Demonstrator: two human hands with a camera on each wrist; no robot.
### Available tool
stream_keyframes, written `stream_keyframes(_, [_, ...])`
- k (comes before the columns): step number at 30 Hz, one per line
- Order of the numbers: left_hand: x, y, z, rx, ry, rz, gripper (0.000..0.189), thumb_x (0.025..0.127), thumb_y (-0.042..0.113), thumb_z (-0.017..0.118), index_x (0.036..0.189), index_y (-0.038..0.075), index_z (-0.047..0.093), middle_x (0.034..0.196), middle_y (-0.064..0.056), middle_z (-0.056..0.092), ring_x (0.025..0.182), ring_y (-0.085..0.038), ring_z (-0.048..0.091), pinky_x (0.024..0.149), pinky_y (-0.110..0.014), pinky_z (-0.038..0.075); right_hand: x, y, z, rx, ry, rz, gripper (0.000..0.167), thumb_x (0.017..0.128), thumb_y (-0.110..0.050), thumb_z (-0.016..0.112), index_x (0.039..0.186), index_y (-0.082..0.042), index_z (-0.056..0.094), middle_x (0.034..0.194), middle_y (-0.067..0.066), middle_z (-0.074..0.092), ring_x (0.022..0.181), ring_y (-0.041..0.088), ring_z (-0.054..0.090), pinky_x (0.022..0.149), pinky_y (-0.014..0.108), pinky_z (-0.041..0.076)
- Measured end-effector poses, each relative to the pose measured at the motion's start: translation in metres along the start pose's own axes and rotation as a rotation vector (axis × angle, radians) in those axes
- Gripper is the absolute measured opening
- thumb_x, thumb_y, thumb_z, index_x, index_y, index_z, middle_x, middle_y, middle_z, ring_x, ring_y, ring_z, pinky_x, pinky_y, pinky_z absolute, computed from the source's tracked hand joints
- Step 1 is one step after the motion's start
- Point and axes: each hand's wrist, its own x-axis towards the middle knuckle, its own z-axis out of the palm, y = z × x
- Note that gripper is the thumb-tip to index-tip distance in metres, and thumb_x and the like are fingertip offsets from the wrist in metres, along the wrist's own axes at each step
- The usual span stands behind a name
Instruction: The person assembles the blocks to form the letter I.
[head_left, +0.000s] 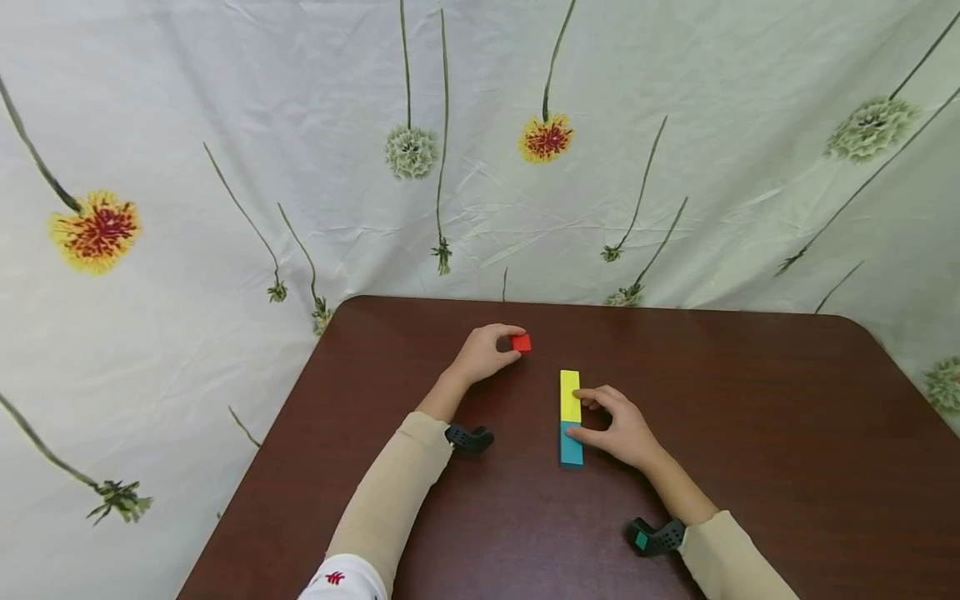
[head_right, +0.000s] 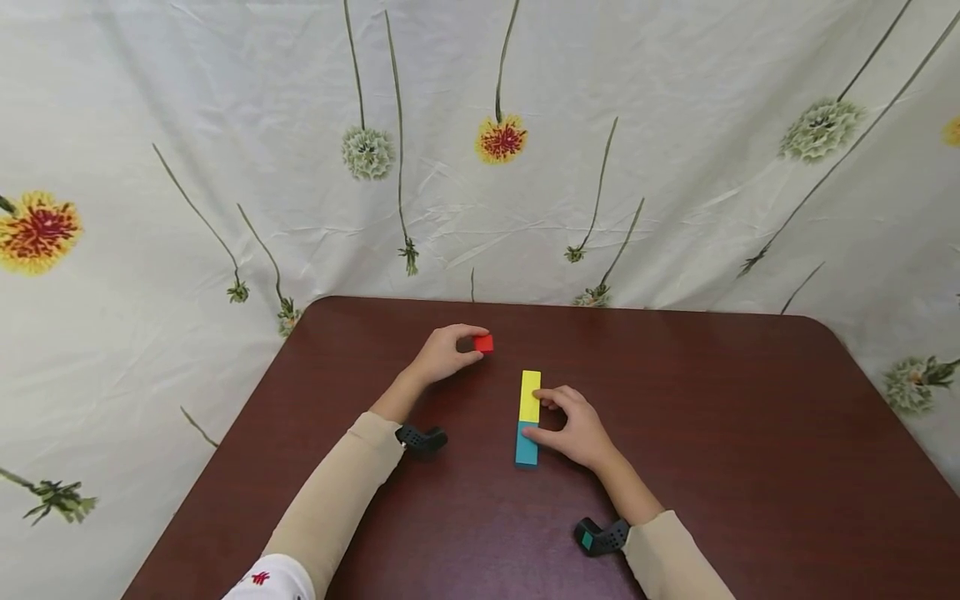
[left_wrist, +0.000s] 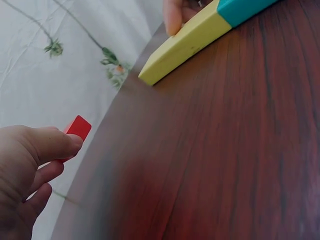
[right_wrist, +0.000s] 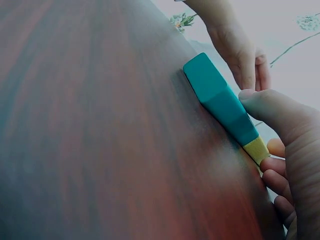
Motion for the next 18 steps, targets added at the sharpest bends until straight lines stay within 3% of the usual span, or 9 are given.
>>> stream_keyframes(11, [0.016, 0.017, 0.016, 0.023, -0.08, 0.019, 0.04, 0.091, 0.013, 0.069, 0.131, 0.009, 0.063, 0.131, -0.008, 0.06, 0.123, -0.026, 0.052, 0.102, -0.041, 0.042, 0.001, -0.001, -0.001, 0.002, -0.006, 0.006, 0.052, 0.079, -0.025, 0.083, 0.124, -0.008, 0.065, 0.103, -0.001, 0.058, 0.096, 0.02, 0.053, 0.084, 0.042, 0.046])
stream_keyframes(18, [0.022, 0.022, 0.028, 0.027, -0.098, 0.03, 0.039, 0.092, 0.013, 0.069, 0.13, 0.009, 0.063, 0.13, -0.008, 0.061, 0.122, -0.025, 0.052, 0.103, -0.041, 0.041, 0.001, 0.001, -0.001, -0.006, -0.004, 0.002, 0.052, 0.078, -0.025, 0.083, 0.124, -0.007, 0.065, 0.103, -0.001, 0.058, 0.096, 0.02, 0.053, 0.083, 0.042, 0.046])
